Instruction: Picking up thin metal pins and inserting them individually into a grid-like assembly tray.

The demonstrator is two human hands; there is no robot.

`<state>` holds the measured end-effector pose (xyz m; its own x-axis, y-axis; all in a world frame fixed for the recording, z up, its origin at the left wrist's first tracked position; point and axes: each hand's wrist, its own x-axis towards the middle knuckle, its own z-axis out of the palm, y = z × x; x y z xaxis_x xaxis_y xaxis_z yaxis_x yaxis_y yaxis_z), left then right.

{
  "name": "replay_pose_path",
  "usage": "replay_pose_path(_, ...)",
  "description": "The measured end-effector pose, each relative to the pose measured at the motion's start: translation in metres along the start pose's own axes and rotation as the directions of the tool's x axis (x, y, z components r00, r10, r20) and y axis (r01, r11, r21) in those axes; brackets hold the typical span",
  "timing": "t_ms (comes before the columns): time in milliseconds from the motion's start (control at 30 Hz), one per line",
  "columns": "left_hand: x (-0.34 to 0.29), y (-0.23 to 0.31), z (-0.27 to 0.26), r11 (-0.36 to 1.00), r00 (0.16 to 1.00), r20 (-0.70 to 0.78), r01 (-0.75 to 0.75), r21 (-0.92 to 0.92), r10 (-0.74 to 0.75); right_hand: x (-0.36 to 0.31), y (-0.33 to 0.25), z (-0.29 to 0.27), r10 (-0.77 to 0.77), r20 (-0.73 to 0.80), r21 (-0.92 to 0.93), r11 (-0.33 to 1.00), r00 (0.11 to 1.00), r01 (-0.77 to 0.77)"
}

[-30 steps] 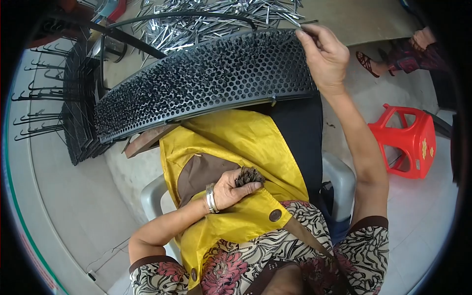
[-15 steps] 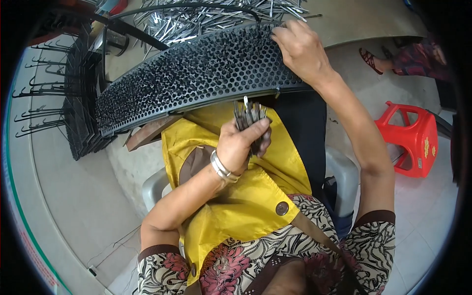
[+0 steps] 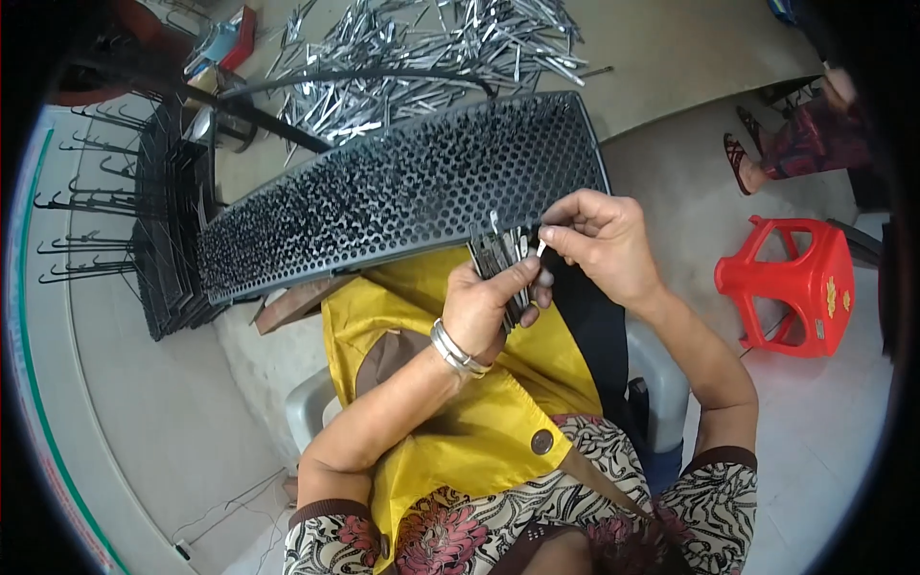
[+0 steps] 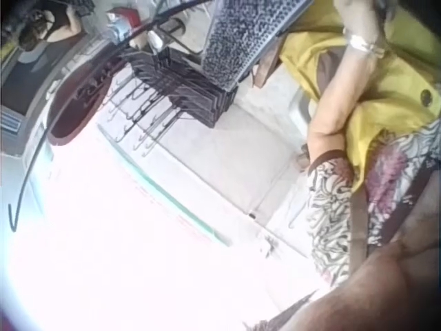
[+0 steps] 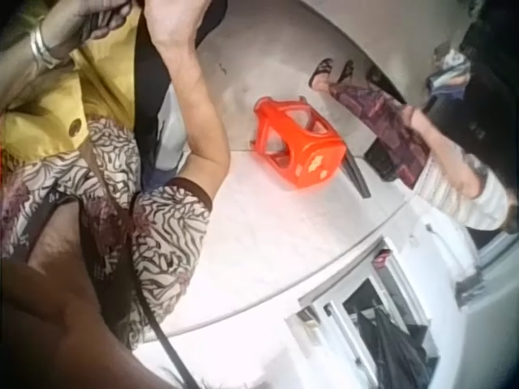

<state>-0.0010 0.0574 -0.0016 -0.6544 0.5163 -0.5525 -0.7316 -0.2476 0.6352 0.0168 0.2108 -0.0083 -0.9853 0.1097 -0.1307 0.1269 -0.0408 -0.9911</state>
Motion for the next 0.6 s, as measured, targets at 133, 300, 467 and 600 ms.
replay_pose_path(133,0.005,-0.002,-0.003,0.998,0.997,-0.055,0.045,-0.050,-0.048,0.007,-0.005,-0.012,-0.091,-0.175,0.033,0.995,0.980,0.098)
replay_pose_path(300,0.009,-0.007,-0.014,0.985,0.992,-0.091,0.078,-0.153,-0.092,0.036,-0.006,-0.027,-0.345,-0.429,-0.151,0.939,0.835,0.310)
replay_pose_path(467,0.003,-0.008,-0.009,0.993,0.990,-0.123,0.054,-0.108,-0.067,0.065,-0.006,-0.039,-0.730,-0.367,-0.606,0.658,0.577,0.447)
replay_pose_path(600,-0.001,-0.010,-0.007,0.995,0.987,-0.157,0.027,-0.101,-0.043,0.086,0.001,-0.039,-0.825,-0.293,-0.679,0.535,0.483,0.503)
